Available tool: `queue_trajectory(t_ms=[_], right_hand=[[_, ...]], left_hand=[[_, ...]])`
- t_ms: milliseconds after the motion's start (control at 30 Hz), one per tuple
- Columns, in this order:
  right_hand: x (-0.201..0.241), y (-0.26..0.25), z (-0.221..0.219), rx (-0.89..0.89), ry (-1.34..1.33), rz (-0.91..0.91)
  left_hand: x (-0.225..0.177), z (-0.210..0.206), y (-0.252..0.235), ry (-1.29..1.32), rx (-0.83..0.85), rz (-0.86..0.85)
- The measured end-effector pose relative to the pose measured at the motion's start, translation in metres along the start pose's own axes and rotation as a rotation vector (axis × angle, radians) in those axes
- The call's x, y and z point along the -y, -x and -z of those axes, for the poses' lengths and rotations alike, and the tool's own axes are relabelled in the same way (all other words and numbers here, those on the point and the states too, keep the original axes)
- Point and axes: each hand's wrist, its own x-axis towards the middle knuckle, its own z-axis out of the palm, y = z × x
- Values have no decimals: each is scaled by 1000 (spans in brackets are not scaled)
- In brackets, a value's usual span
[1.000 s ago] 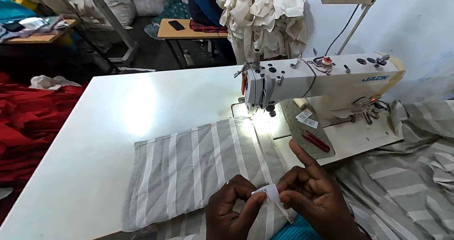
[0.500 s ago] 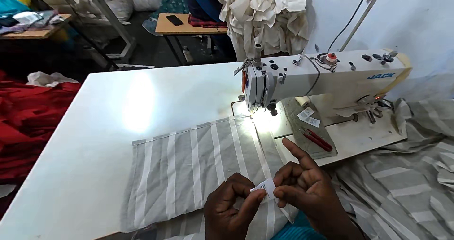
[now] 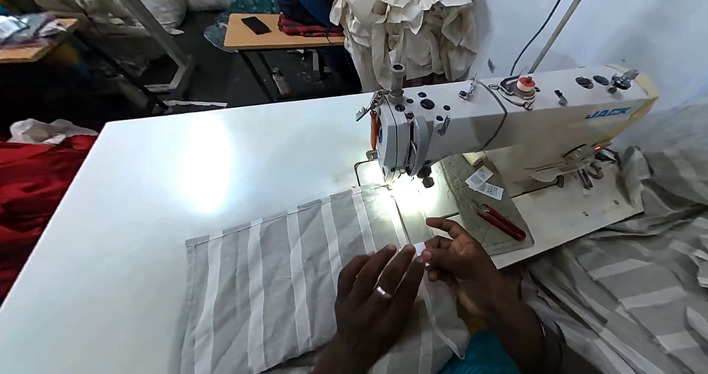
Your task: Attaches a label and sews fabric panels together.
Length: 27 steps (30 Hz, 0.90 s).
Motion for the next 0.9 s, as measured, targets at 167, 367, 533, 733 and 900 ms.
queue_trajectory(t_ms=[167, 367, 533, 733, 900], right_hand=[[-10, -59, 3, -43, 545, 266], [-32, -79, -2, -136, 1407, 586], [-15, -80, 3, -108, 1242, 503], [-44, -80, 1, -188, 1435, 698], [-52, -76, -5, -206, 1561, 681]], left_hand=[[75, -52, -39, -86, 60, -239], [106, -73, -25, -15, 306, -113], [107, -77, -28, -19, 287, -134], [106, -78, -29, -3, 330, -28], [109, -78, -30, 7, 378, -27]])
